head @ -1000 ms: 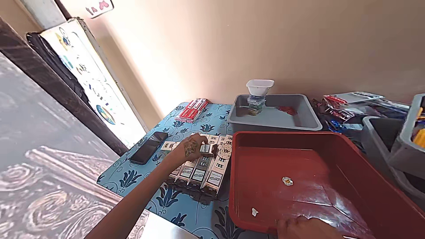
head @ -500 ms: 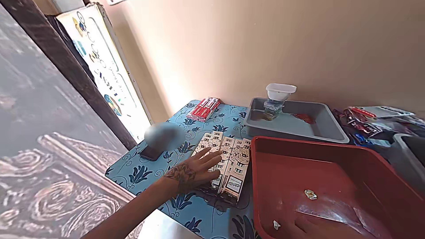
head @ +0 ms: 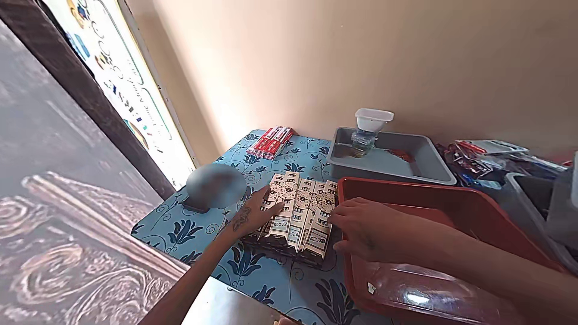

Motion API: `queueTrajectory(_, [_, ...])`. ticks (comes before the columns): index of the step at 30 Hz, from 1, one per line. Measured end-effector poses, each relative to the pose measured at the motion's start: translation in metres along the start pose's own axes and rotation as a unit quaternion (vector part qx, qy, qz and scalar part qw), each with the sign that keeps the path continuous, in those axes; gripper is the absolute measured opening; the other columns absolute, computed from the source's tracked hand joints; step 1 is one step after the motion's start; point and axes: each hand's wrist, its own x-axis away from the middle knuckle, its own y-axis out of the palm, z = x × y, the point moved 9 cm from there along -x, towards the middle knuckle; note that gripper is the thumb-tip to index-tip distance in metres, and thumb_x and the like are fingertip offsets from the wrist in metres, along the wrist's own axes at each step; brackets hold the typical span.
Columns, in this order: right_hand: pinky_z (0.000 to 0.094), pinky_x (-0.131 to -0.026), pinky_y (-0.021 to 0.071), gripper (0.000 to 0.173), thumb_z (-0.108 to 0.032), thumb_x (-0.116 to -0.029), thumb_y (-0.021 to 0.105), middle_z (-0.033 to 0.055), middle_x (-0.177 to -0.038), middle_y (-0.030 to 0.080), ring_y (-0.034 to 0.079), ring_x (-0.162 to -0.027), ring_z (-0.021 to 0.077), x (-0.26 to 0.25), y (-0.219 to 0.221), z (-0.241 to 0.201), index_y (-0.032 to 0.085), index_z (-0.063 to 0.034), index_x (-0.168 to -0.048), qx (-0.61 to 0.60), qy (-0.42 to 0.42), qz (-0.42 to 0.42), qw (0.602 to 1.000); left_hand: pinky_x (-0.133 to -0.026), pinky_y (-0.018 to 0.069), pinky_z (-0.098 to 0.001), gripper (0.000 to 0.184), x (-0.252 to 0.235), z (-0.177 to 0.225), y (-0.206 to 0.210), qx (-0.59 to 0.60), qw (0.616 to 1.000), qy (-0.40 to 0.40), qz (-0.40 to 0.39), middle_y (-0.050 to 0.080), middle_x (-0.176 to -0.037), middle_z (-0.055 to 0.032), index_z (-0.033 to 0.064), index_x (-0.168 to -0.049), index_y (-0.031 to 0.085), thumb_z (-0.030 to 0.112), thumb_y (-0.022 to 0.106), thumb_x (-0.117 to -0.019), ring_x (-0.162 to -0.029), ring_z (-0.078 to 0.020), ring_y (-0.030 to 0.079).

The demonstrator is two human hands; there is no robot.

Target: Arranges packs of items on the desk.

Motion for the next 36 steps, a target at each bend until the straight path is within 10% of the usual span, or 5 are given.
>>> queueTrajectory(5, [0.0579,-0.110,0.0359,0.063,-0.035,-0.1035,0.061,0.0265,-0.128,0.062,0.057,-0.124,0.0421,-0.027,0.001,0.007,0.042,0.0012,-0.151,0.017,0.068,-0.145,0.987,-0.120,0.0290,-0.0509,0.063,0.001,0.009,0.007,0.005,0.998,0.051,-0.048,0.035,-0.161,-0.0239,0.0054,-0.152,0.048,0.042,0.057,-0.1026,-0.150,-0.0345,0.033])
queueTrajectory(10, [0.0594,-0.122,0.0156,0.073,-0.035,-0.1049,0.058,0.0292,-0.143,0.055,0.043,-0.143,0.0434,-0.036,0.007,0.007,0.026,0.0013,-0.160,0.067,0.131,-0.194,0.970,-0.120,0.0263,-0.0566,0.062,-0.003,0.013,0.010,-0.058,0.995,0.054,-0.056,0.012,-0.170,-0.0239,0.0153,-0.151,0.053,0.053,0.054,-0.1016,-0.155,-0.0412,0.021])
queueTrajectory(18, [0.0567,-0.109,0.0362,0.068,-0.018,-0.1014,0.064,0.0281,-0.126,0.063,0.056,-0.124,0.0450,-0.056,0.013,0.017,0.032,-0.0036,-0.160,0.075,0.119,-0.153,0.978,-0.120,0.0267,-0.0583,0.058,-0.004,0.017,0.015,-0.069,0.993,0.082,-0.045,0.019,-0.168,-0.0222,0.0176,-0.148,0.057,0.052,0.054,-0.1019,-0.154,-0.0395,0.023])
queueTrajectory(28, [0.0532,-0.096,0.0499,0.048,0.004,-0.0957,0.061,0.0267,-0.110,0.068,0.065,-0.109,0.0446,-0.061,0.010,0.000,0.057,-0.0038,-0.143,0.159,-0.002,0.021,0.987,-0.119,0.0279,-0.0577,0.052,0.000,0.022,0.014,-0.062,0.988,0.140,-0.014,0.033,-0.162,-0.0259,0.0131,-0.144,0.061,0.045,0.057,-0.1021,-0.153,-0.0415,0.026])
queueTrajectory(36, [0.0435,-0.072,0.0573,0.024,0.011,-0.0841,0.069,0.0186,-0.099,0.072,0.073,-0.088,0.0326,-0.063,0.004,-0.018,0.069,0.0029,-0.107,0.264,-0.147,0.183,0.936,-0.120,0.0287,-0.0559,0.049,0.002,0.029,0.014,-0.070,0.982,0.177,-0.008,0.044,-0.154,-0.0272,0.0082,-0.133,0.068,0.044,0.058,-0.1014,-0.150,-0.0417,0.033])
